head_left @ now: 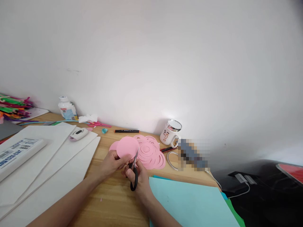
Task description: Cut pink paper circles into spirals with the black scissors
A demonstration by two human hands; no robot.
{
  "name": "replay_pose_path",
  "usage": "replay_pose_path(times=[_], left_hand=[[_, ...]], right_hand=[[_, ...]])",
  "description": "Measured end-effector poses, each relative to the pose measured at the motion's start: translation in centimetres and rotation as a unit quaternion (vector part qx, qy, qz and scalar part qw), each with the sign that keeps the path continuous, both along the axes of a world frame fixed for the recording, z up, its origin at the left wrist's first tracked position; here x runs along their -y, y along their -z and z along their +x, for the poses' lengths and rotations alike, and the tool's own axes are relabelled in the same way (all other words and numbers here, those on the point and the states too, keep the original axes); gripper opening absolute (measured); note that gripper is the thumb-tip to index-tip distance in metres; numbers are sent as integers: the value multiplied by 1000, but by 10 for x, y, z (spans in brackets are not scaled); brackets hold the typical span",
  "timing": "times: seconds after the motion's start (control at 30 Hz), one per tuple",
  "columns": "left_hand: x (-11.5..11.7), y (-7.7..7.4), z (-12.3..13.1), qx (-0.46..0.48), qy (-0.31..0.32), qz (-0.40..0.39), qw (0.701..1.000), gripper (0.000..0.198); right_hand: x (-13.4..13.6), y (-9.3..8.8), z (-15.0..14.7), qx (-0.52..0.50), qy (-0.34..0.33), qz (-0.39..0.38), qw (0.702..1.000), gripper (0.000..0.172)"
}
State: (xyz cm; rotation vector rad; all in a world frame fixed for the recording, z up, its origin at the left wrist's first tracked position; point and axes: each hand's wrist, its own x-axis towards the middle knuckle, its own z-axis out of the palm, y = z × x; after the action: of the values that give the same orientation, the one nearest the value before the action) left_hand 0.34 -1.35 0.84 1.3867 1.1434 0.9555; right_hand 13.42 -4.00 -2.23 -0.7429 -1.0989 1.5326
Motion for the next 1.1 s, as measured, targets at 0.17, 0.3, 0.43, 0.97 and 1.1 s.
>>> replay_pose_path(times=[0.17,0.3,0.43,0.97,1.1], left_hand=[[-1,2,-1,-11,-23,14,1000,41],[-1,3,-2,-16,-28,20,999,41],[-2,4,-3,-11,-22,18,1000,44],[-4,5,-6,4,-40,23,999,49],[-4,4,-5,20,-49,26,998,49]], right_hand=[[-1,6,-1,-11,4,-21,1000,41],[0,9,-2,-5,6,-16,1000,34],[2,9,-2,-10,1,-17,1000,28],[1,12,-5,-43,-1,-41,998,26],[2,9,-6,-48,-2,-46,998,26]])
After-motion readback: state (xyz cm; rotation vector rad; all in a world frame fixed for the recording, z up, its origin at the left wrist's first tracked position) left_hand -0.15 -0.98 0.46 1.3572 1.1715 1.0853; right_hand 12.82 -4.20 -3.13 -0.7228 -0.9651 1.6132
